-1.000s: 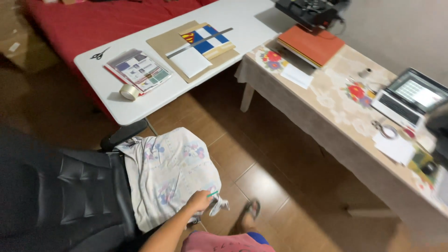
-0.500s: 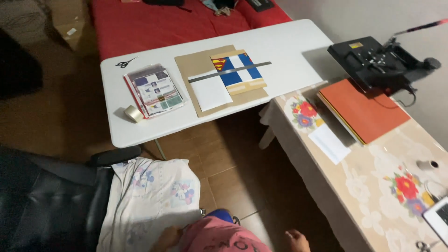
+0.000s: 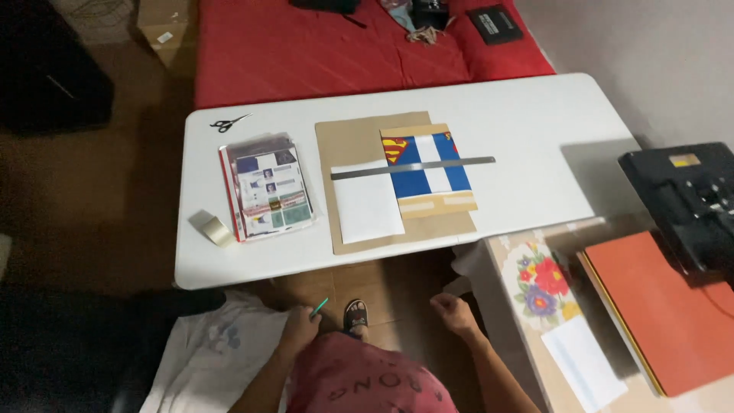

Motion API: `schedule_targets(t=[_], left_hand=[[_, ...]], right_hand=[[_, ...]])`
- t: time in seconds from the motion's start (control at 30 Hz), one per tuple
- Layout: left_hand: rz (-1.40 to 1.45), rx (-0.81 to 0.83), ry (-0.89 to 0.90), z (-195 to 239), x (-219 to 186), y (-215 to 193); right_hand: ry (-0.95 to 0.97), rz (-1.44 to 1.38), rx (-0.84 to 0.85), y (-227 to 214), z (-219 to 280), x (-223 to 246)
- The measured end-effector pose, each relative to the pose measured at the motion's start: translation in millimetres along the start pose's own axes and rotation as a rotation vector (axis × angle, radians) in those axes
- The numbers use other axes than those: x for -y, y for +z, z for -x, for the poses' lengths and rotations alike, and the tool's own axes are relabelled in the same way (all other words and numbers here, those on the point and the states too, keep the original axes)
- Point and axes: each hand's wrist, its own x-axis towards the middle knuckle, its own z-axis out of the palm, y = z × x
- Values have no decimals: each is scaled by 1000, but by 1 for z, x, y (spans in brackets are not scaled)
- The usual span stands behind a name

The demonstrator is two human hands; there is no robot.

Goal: The person is preparing materials by using a metal ruler and a pencil to mark measurements on a sheet of paper. They also look through a plastic folder of designs and check a wallet.

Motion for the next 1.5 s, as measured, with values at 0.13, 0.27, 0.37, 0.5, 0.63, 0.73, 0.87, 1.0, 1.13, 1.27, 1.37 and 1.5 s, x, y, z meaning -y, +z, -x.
schedule_targets(t=[0.13,0.27,0.37,0.5,0.63,0.73,0.87,1.0,1.13,1.27,1.37,1.5], left_hand=[[-141,-25,-3,-103,-34,-20],[-74,-69,27,-188,-72,-42],[-10,-61,-1,-228,-86,-43],[111,-68,-57,-260,-107,-37],[174,-20,-146,-276,-104,-38],[263,-2,-223,-277,-110,-47],[208,54,-236,-291,-90,-49],[186,140,-171,-304,-75,-66],[132,180,-94,-316,-69,-90],[67,266,-55,-330,-57,-112],[76,329,-63,-341,-48,-121],[92,366,-108,-346,-42,-129]], right_hand=[[-46,-51,50,-34,-77,79],[-220,27,64,-30,-186,97],[-347,79,70,-27,-254,117],[-512,227,82,-23,-329,149],[-475,455,160,-6,-365,203],[-532,630,276,-2,-382,235],[-517,744,322,7,-400,258],[-428,768,362,21,-411,269],[-327,767,402,31,-400,277],[-254,777,359,42,-389,291],[-210,788,345,44,-378,304],[-199,844,295,57,-374,304]])
